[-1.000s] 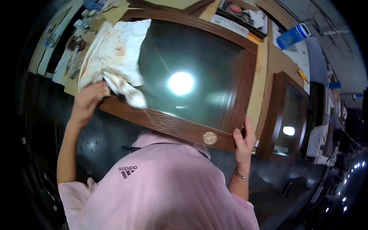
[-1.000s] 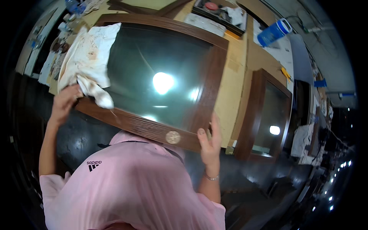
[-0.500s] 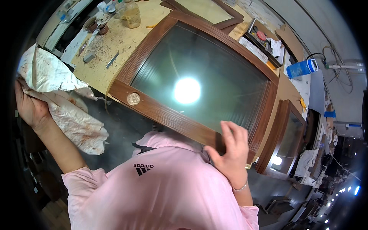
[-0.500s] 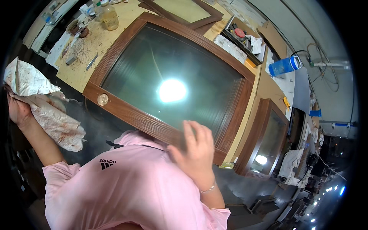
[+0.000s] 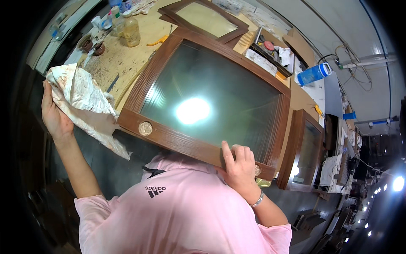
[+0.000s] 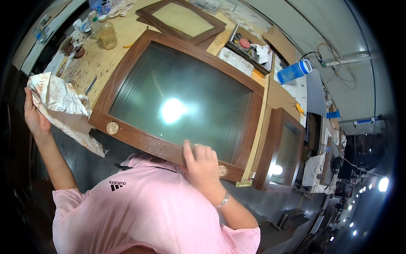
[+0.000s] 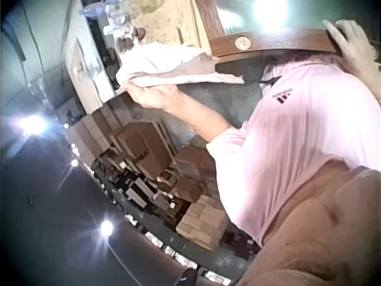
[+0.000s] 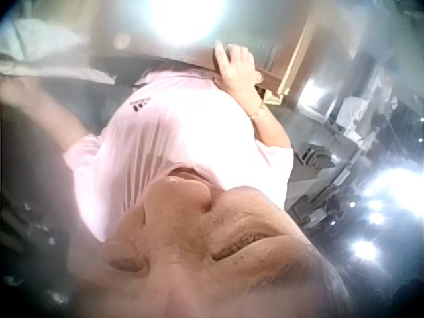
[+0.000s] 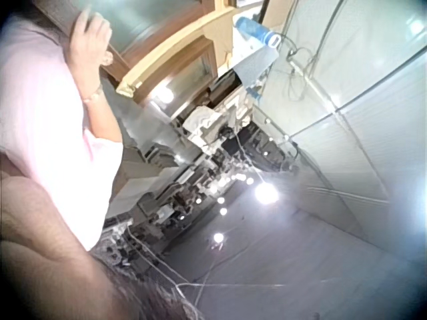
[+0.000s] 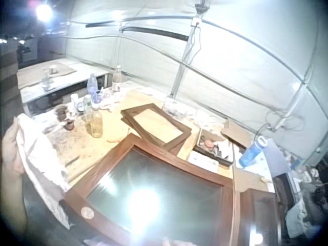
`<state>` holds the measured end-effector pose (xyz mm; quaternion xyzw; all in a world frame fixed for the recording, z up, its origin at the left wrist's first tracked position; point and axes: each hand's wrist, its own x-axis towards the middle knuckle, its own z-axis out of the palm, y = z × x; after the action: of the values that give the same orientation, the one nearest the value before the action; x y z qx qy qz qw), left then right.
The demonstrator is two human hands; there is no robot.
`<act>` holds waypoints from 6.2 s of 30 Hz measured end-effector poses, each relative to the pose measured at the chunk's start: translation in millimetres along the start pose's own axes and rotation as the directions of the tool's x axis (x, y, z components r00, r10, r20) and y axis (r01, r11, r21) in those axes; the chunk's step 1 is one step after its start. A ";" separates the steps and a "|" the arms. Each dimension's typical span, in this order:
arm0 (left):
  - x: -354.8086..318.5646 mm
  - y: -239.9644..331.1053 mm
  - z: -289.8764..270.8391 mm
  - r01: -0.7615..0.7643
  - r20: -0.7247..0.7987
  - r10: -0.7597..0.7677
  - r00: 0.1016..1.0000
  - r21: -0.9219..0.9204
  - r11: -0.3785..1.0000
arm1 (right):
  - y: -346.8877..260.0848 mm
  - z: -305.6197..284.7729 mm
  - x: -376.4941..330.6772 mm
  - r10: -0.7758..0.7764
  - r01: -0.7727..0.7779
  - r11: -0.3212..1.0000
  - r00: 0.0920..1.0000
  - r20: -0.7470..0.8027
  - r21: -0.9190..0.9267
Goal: The person handles a thin flexible strip and crouches to the floor to work near a machine. They then place a glass window frame on a workbench, wipe it with a cloth, apply liquid from a bottle, and rub the frame edges with a small block.
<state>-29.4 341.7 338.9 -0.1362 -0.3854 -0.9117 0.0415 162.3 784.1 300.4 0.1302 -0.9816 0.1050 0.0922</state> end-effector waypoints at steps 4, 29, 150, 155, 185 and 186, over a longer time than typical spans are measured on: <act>11.2 -6.8 -25.2 0.052 -0.075 -0.055 0.996 -0.042 0.998 | 0.5 0.7 -10.2 -0.031 0.031 0.999 0.999 -0.007 0.029; -6.6 -52.7 -71.1 0.123 -0.311 -0.170 0.935 -0.166 0.978 | 90.6 -276.1 140.5 0.149 -0.041 0.945 0.938 -0.312 0.325; 97.9 -120.6 12.7 -0.695 0.774 -0.310 0.553 0.633 0.340 | -20.1 23.7 62.0 0.547 -0.590 0.804 0.783 -0.296 -0.073; 103.6 -127.6 16.5 -0.662 0.738 -0.248 0.628 0.674 0.327 | -20.3 22.2 62.3 0.553 -0.589 0.805 0.791 -0.262 -0.078; 110.7 -120.5 16.1 -0.269 0.599 -0.618 0.509 0.793 0.547 | -16.3 21.4 55.8 0.541 -0.562 0.827 0.804 -0.247 -0.020; 112.0 -119.8 15.9 -0.301 0.616 -0.622 0.484 0.784 0.543 | -16.4 21.9 56.3 0.538 -0.561 0.828 0.803 -0.256 -0.020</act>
<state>-155.0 440.1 298.0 -0.4887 -0.7392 -0.4186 -0.1986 110.0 750.3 294.1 -0.1777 -0.9625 0.0953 0.1814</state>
